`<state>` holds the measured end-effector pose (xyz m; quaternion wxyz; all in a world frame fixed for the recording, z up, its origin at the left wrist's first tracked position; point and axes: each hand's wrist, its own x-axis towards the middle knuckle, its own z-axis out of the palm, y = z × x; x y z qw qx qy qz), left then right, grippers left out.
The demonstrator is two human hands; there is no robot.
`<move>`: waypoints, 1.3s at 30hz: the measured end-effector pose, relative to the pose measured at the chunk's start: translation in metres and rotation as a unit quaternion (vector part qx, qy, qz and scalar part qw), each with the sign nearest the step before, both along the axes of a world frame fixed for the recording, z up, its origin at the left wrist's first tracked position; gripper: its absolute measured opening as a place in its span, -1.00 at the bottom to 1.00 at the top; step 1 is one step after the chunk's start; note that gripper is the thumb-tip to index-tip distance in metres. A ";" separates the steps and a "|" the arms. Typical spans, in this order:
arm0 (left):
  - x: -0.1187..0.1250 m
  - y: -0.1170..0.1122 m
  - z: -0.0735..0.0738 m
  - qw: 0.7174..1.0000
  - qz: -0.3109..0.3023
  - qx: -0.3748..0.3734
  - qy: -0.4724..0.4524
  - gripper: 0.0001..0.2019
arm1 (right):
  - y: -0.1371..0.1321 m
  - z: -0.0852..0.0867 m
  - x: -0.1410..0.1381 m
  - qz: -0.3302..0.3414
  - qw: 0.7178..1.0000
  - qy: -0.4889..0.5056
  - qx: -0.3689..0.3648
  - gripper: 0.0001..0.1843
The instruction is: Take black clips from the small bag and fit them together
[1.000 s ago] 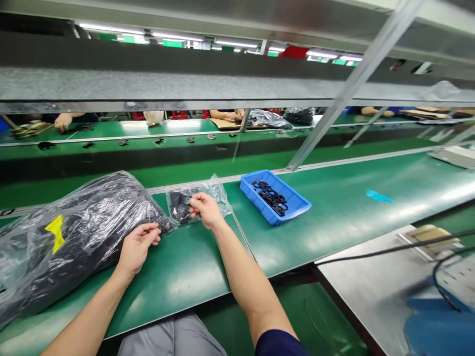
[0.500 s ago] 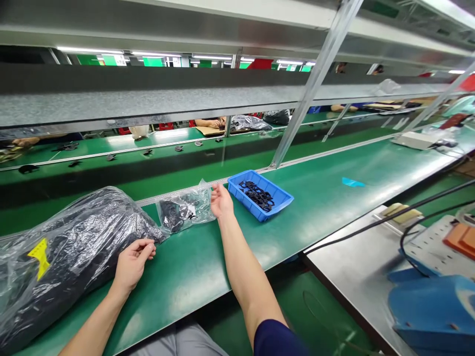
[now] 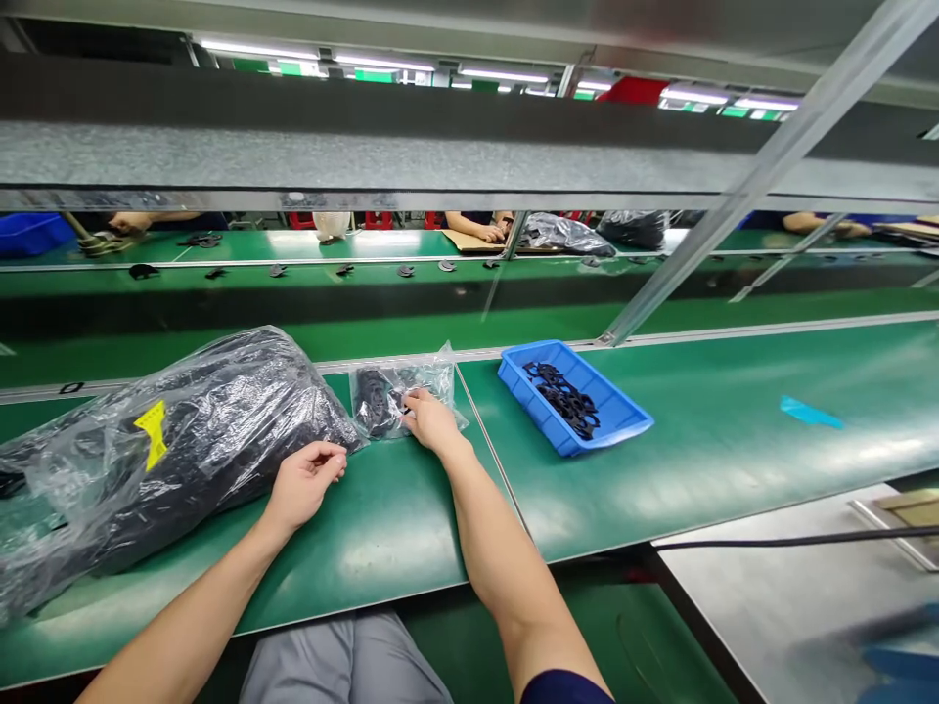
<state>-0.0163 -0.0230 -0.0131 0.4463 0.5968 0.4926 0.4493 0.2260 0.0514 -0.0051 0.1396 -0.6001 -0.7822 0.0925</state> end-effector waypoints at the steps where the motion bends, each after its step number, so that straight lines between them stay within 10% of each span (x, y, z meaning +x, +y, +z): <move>1: 0.000 0.000 0.000 1.000 -0.001 0.001 0.001 -0.76 | 0.000 -0.001 0.000 0.008 1.000 -0.006 0.000 -0.57; 28: 0.002 -0.024 0.020 0.980 0.104 0.157 0.068 -0.85 | 0.004 0.000 0.020 -0.123 0.976 0.133 0.117 -0.71; 33: -0.068 -0.051 0.030 0.927 0.261 0.241 0.116 -0.83 | 0.001 0.004 0.011 -0.207 0.882 0.391 0.160 -0.54; 36: -0.151 -0.057 0.032 0.838 0.456 0.267 0.135 -0.77 | -0.005 0.010 0.000 -0.187 0.817 0.532 0.124 -0.45; 39: -0.235 -0.053 0.034 0.776 0.558 0.099 0.278 -0.68 | -0.007 0.012 -0.008 -0.168 0.788 0.584 0.097 -0.45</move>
